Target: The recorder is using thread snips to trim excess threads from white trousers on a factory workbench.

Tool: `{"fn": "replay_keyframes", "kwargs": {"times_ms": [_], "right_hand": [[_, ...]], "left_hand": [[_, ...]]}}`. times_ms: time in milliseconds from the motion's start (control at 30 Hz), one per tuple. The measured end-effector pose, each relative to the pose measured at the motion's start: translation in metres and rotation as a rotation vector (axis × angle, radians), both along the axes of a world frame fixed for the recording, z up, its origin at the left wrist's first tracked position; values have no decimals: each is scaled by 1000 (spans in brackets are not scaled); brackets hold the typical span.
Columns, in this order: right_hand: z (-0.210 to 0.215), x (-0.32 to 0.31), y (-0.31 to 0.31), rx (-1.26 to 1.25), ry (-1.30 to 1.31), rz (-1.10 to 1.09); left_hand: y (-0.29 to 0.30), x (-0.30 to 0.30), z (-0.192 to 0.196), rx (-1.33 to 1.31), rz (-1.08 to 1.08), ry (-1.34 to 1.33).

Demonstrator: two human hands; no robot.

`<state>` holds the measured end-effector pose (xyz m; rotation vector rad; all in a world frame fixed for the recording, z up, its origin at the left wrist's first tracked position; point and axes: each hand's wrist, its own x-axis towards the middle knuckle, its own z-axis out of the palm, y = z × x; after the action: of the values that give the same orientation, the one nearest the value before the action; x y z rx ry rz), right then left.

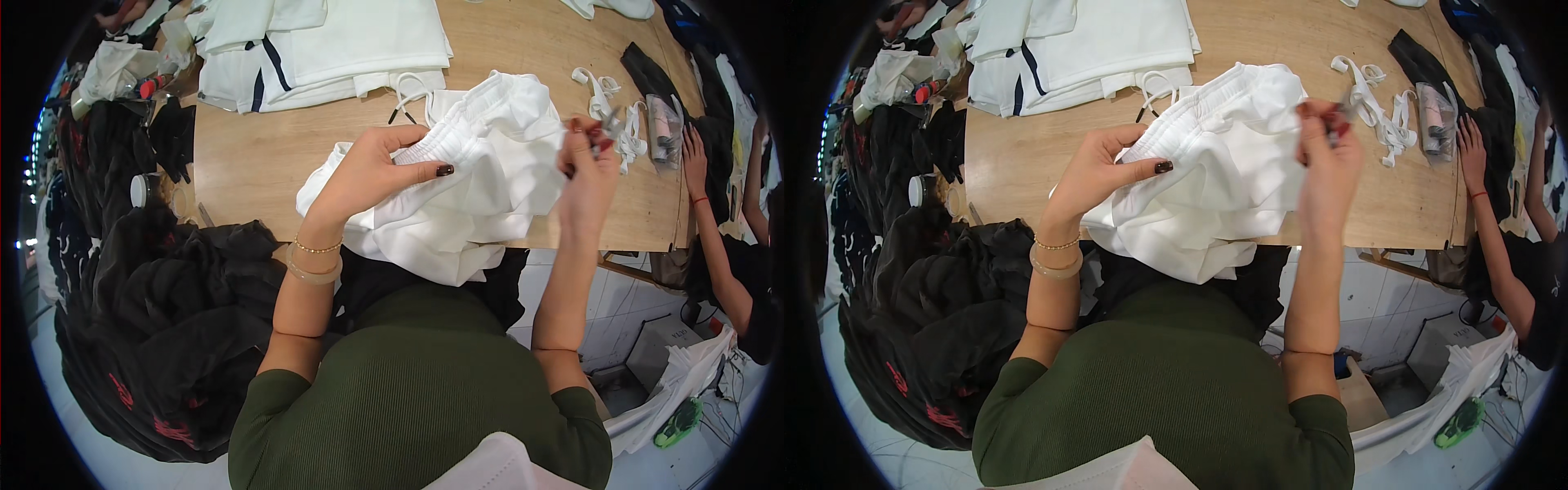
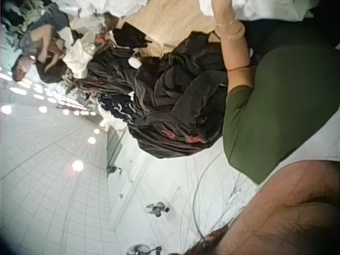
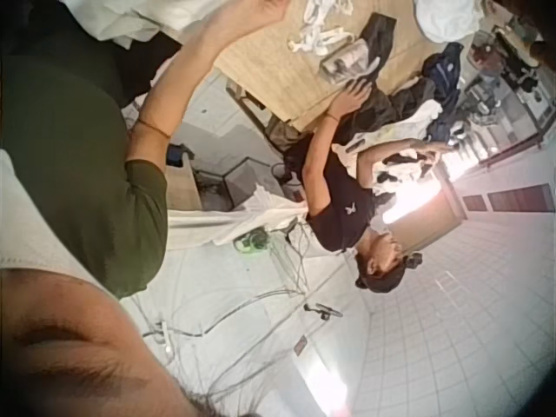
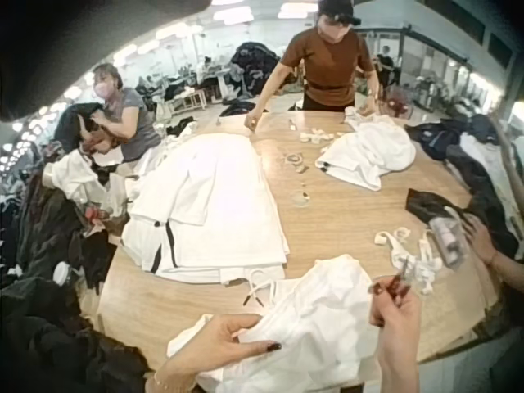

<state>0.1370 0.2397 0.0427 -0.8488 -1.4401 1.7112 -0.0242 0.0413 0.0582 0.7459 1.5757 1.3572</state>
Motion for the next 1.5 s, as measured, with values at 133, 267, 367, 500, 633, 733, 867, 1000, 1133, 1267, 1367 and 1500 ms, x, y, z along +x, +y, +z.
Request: {"fn": "replay_keyframes", "kwargs": {"times_ms": [133,267,367,500,633,733,867,1000,1133,1267,1367,1500], "right_hand": [[-5,21,54,301,-322,-358],[7,24,48,664,-357,-390],[24,14,5,616,-295,-57],[37,0,-28,857,-323,221],[31,-9,-34,994,-338,235],[31,-10,-35,1003,-330,239],[31,-11,-36,1023,-358,230],[31,-11,-35,1038,-338,215],[30,-12,-35,1046,-322,211],[29,-13,-37,1074,-358,195],[28,-14,-39,1042,-325,190],[26,-12,-39,798,-299,245]], "left_hand": [[-1,0,2,-20,33,4],[3,1,5,-49,46,-35],[8,2,2,-15,62,-61],[14,5,5,-22,110,-82],[17,8,8,-5,132,-67],[18,9,12,-27,119,-72],[17,10,9,-16,132,-60],[18,10,10,-16,129,-55],[18,10,9,-15,137,-28],[18,12,12,-37,134,-41],[18,13,11,-23,146,-36],[17,11,11,-1,133,-73]]}}
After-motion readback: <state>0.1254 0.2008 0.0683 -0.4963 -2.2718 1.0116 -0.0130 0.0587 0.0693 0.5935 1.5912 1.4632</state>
